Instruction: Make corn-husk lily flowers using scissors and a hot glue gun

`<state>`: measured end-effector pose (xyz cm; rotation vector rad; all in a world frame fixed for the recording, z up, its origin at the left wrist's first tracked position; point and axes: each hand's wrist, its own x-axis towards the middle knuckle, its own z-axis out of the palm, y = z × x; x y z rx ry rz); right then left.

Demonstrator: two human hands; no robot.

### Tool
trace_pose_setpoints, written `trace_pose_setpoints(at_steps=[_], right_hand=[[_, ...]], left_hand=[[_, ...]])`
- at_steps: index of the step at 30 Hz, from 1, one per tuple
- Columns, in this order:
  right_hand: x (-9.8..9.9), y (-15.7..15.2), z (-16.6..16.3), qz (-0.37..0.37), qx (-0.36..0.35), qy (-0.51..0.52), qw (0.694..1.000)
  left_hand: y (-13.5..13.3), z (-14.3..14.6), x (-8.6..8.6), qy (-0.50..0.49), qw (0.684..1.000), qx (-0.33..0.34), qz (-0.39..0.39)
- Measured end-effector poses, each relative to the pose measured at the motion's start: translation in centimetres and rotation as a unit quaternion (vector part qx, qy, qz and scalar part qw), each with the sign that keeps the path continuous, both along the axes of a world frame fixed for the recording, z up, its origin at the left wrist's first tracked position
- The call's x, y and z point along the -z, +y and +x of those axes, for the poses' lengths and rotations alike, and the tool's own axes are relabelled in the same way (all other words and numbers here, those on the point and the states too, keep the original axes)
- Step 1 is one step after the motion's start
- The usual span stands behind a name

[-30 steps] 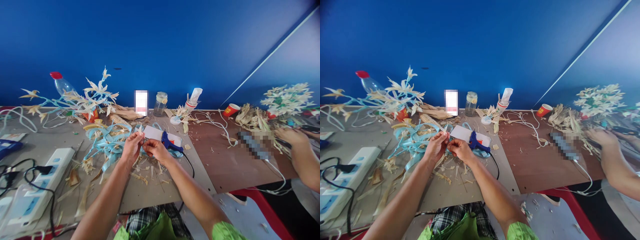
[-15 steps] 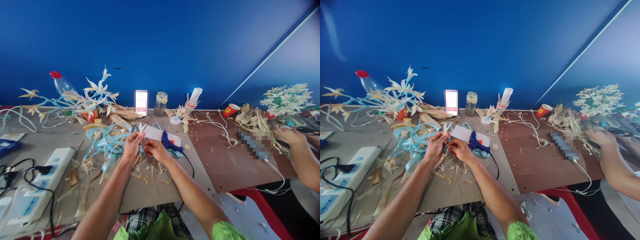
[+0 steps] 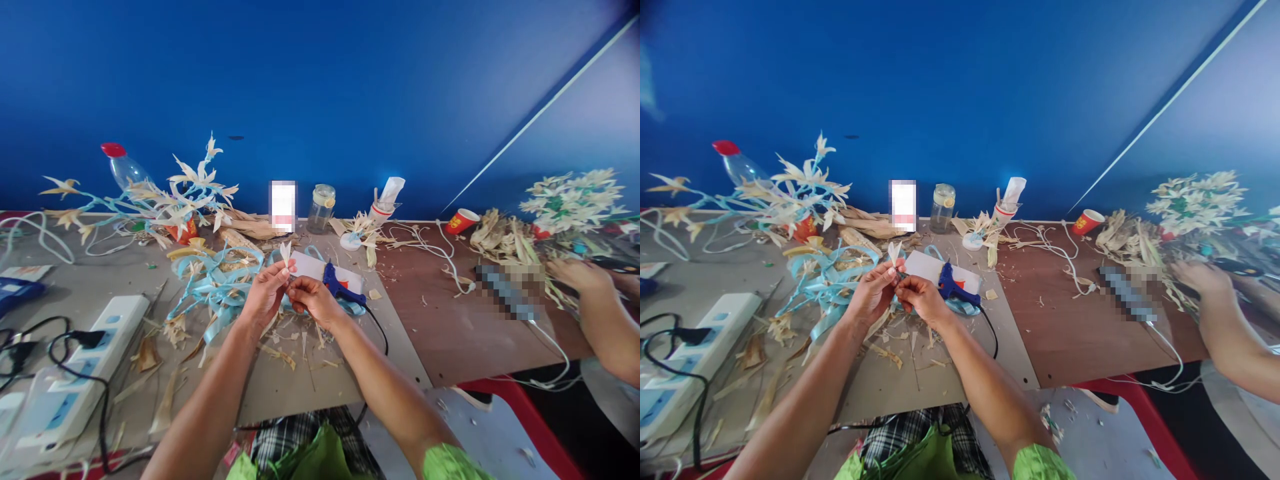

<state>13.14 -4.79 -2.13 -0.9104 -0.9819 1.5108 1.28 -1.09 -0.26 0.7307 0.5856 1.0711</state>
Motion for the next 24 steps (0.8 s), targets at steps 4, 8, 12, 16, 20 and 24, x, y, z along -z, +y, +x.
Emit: trace_pose_setpoints(at_steps=[4, 8, 12, 16, 20, 24], right_hand=[[-0.19, 0.04, 0.04, 0.002, 0.024, -0.012, 1.0], [-0.17, 0.07, 0.07, 0.011, 0.042, -0.052, 0.998], [-0.08, 0.01, 0.01, 0.015, 0.045, -0.115, 0.992], [0.0, -0.09, -0.24, 0.02, 0.035, -0.143, 0.989], [0.07, -0.15, -0.38, 0.017, 0.026, -0.142, 0.989], [0.05, -0.13, -0.24, 0.016, 0.018, -0.118, 0.993]], left_hand=[[0.21, -0.03, 0.11, -0.014, 1.0, 0.001, 0.011], [0.22, 0.1, 0.29, -0.006, 1.0, -0.012, 0.009], [0.08, 0.29, 0.36, 0.019, 0.999, -0.042, 0.017], [-0.03, 0.4, 0.11, 0.025, 0.997, -0.067, 0.02], [-0.07, 0.4, -0.14, 0.038, 0.997, -0.073, 0.011], [-0.11, 0.32, -0.15, 0.037, 0.998, -0.057, 0.007]])
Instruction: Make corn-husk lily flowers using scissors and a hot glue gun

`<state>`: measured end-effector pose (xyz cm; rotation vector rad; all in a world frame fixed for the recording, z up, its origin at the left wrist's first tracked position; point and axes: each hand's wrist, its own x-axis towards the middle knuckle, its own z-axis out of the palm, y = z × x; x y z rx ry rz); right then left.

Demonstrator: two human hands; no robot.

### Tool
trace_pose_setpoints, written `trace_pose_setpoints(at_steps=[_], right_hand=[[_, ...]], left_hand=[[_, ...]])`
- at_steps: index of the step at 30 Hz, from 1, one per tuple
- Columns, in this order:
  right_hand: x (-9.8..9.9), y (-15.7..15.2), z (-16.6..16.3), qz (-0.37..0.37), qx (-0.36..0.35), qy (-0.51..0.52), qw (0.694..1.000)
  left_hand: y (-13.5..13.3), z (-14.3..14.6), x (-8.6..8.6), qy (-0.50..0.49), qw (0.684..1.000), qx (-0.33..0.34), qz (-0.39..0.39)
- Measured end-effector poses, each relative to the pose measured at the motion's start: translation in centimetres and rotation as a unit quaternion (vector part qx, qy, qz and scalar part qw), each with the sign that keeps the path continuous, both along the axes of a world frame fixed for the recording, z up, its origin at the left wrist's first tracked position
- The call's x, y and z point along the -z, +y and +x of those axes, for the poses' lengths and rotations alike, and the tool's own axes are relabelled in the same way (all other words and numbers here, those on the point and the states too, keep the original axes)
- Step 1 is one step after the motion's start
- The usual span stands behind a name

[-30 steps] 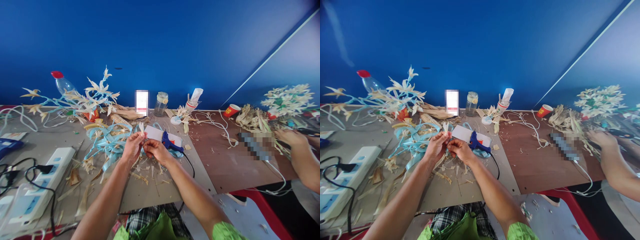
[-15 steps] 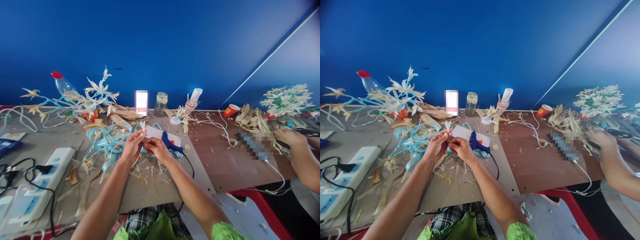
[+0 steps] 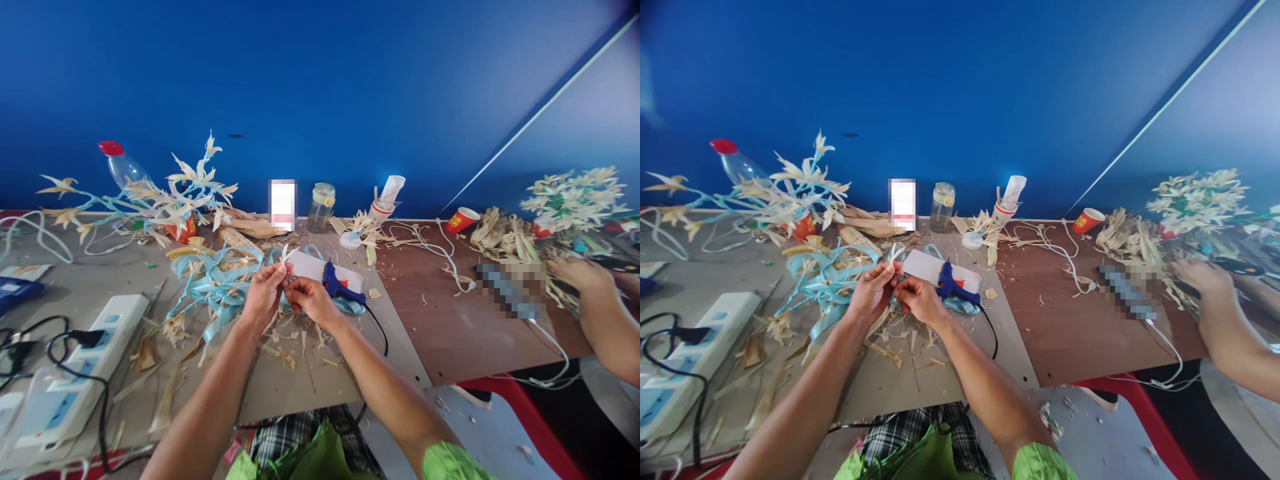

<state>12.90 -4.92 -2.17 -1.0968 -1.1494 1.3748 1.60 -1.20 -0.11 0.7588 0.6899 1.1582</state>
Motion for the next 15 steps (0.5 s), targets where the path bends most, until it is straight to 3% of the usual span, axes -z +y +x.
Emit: trace_pose_setpoints(at_steps=[15], right_hand=[[0.38, 0.38, 0.39, -0.025, 0.012, 0.102, 0.994]], left_hand=[[0.21, -0.01, 0.47, -0.008, 0.999, 0.034, -0.02]])
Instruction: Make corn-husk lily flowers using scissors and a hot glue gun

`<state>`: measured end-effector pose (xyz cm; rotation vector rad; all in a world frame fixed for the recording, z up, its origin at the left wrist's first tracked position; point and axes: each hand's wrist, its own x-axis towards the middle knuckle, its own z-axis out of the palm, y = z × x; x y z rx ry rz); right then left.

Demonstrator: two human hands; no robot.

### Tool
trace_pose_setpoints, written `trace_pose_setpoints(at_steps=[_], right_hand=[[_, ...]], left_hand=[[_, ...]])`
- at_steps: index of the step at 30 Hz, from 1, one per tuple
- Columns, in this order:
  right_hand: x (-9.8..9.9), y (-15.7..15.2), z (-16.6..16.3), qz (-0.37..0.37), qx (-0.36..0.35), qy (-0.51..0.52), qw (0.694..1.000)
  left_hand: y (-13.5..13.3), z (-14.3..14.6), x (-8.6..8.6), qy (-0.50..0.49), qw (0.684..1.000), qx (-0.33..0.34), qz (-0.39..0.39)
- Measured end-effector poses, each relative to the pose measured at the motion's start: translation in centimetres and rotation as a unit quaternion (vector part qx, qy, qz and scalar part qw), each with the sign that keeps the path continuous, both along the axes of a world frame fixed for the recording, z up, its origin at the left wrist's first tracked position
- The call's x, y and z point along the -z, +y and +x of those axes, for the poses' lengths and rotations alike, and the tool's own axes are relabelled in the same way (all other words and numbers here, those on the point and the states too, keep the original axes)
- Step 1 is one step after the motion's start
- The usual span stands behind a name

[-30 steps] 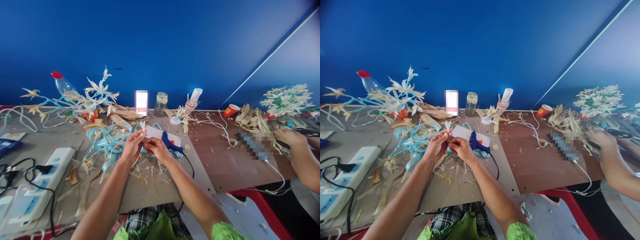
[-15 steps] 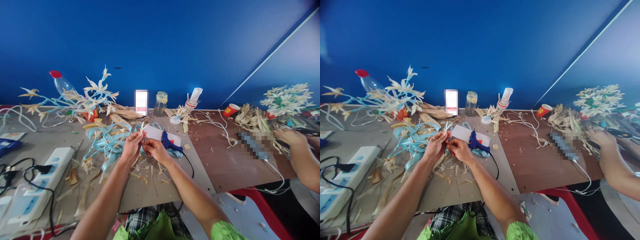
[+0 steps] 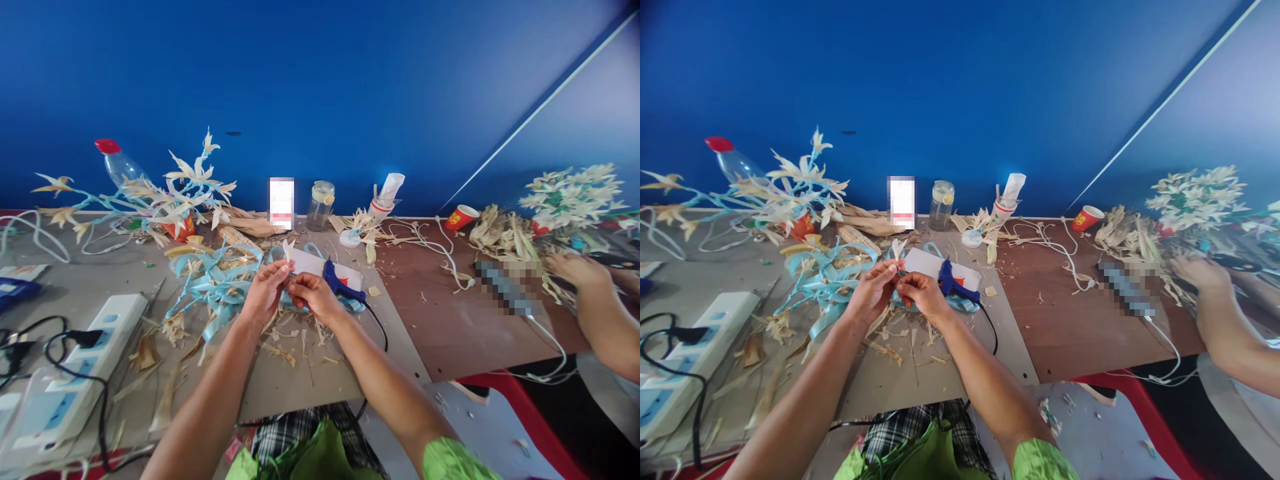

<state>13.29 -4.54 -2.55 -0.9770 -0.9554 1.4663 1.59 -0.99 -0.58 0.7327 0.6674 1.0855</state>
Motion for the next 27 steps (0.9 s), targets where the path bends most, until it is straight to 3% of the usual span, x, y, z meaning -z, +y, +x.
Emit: trace_pose_setpoints(at_steps=[6, 13, 18, 21, 27], right_hand=[[-0.7, -0.1, 0.5, 0.007, -0.011, -0.032, 0.999], [-1.5, 0.8, 4.0, 0.028, 0.114, -0.13, 0.985], [-1.3, 0.9, 4.5, 0.056, 0.096, -0.231, 0.967], [-1.4, 0.3, 3.5, 0.115, 0.027, -0.349, 0.93], [-1.5, -0.7, 2.0, 0.229, -0.146, -0.515, 0.813]], left_hand=[[0.0, 0.0, 0.0, 0.008, 1.0, -0.014, 0.027], [0.1, -0.5, -0.9, 0.009, 0.999, -0.004, 0.045], [0.1, -0.9, -1.0, 0.019, 0.999, 0.015, 0.035], [0.2, -1.1, -0.9, 0.013, 0.999, 0.023, 0.03], [0.5, -1.4, -0.5, 0.002, 0.999, 0.031, 0.028]])
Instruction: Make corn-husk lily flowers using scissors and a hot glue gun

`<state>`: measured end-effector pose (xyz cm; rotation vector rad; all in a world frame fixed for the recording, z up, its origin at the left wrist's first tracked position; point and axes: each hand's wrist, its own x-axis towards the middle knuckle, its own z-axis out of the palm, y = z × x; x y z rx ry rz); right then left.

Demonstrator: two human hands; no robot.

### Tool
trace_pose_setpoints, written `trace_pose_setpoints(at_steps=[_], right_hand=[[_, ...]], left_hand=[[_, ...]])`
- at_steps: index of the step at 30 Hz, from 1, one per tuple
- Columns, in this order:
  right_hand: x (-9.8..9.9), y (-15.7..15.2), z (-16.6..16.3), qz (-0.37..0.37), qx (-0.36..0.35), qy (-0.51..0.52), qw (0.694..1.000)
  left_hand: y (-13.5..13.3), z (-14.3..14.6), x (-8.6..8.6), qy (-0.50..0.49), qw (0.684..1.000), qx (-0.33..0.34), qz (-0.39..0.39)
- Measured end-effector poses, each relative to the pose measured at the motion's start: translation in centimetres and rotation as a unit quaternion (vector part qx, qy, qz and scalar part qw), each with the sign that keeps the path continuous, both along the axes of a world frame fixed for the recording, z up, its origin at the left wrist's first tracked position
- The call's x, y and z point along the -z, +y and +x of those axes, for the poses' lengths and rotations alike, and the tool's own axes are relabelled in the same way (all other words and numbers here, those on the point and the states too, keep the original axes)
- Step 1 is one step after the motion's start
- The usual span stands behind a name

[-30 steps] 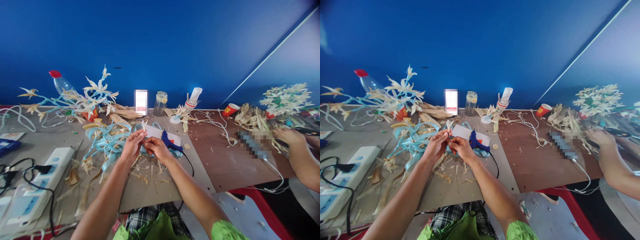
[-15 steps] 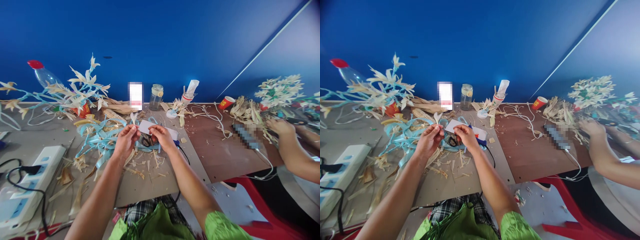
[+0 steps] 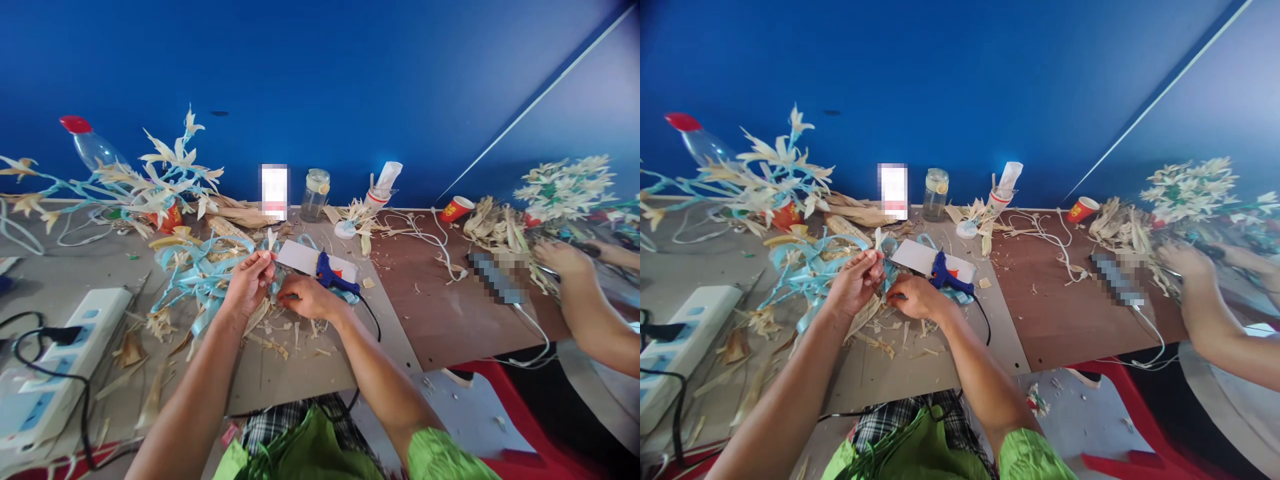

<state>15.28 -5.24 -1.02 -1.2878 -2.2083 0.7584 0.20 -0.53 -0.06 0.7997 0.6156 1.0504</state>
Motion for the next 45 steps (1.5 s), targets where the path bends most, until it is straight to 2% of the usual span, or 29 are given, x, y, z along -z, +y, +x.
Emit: trace_pose_setpoints(at_steps=[2, 4, 8, 10, 14, 18, 22, 25, 27, 30, 32, 34, 36, 38, 45], right_hand=[[0.2, 0.0, 0.0, 0.022, 0.003, -0.062, 0.998], [0.4, 0.2, 0.1, 0.05, 0.046, -0.098, 0.993], [0.7, 0.3, -0.2, 0.116, 0.132, -0.065, 0.982], [0.9, 0.0, -0.8, 0.146, 0.116, -0.047, 0.981], [1.4, -0.9, -2.7, 0.16, 0.012, -0.09, 0.983], [2.1, -1.2, -4.0, 0.152, -0.01, -0.127, 0.98], [2.1, -0.7, -3.6, 0.161, 0.035, -0.053, 0.985], [1.7, 0.3, -1.9, 0.152, 0.142, 0.053, 0.977], [1.4, 1.0, -0.4, 0.142, 0.234, 0.144, 0.951], [1.3, 2.0, 1.7, 0.058, 0.346, 0.325, 0.878], [1.5, 2.4, 2.6, -0.022, 0.391, 0.429, 0.814], [1.7, 2.6, 3.1, -0.071, 0.419, 0.492, 0.76], [1.8, 2.6, 3.1, -0.085, 0.431, 0.511, 0.739], [1.7, 2.5, 2.7, -0.073, 0.433, 0.498, 0.748], [1.0, 1.1, 1.1, 0.055, 0.39, 0.329, 0.858]], left_hand=[[0.1, 0.0, 0.1, -0.004, 1.0, -0.005, -0.006], [0.1, -0.1, 0.2, -0.013, 1.0, -0.011, -0.013], [0.4, -0.4, 0.1, -0.043, 0.999, -0.02, -0.023], [0.6, -0.6, 0.0, -0.066, 0.997, -0.02, -0.023], [1.0, -1.0, 0.0, -0.098, 0.995, -0.019, -0.026], [1.1, -1.2, 0.0, -0.106, 0.994, -0.021, -0.032], [1.1, -1.5, -0.3, -0.108, 0.993, -0.027, -0.031], [1.2, -1.7, -0.7, -0.121, 0.991, -0.038, -0.031], [1.2, -1.9, -1.0, -0.127, 0.99, -0.051, -0.033], [1.3, -2.1, -1.0, -0.121, 0.99, -0.066, -0.036], [1.5, -2.2, -0.9, -0.121, 0.99, -0.064, -0.034], [1.5, -2.2, -0.7, -0.125, 0.99, -0.061, -0.025], [1.6, -2.3, -0.6, -0.121, 0.991, -0.062, -0.012], [1.6, -2.4, -0.5, -0.111, 0.992, -0.063, -0.004], [1.8, -3.1, -0.6, -0.092, 0.992, -0.088, -0.006]])
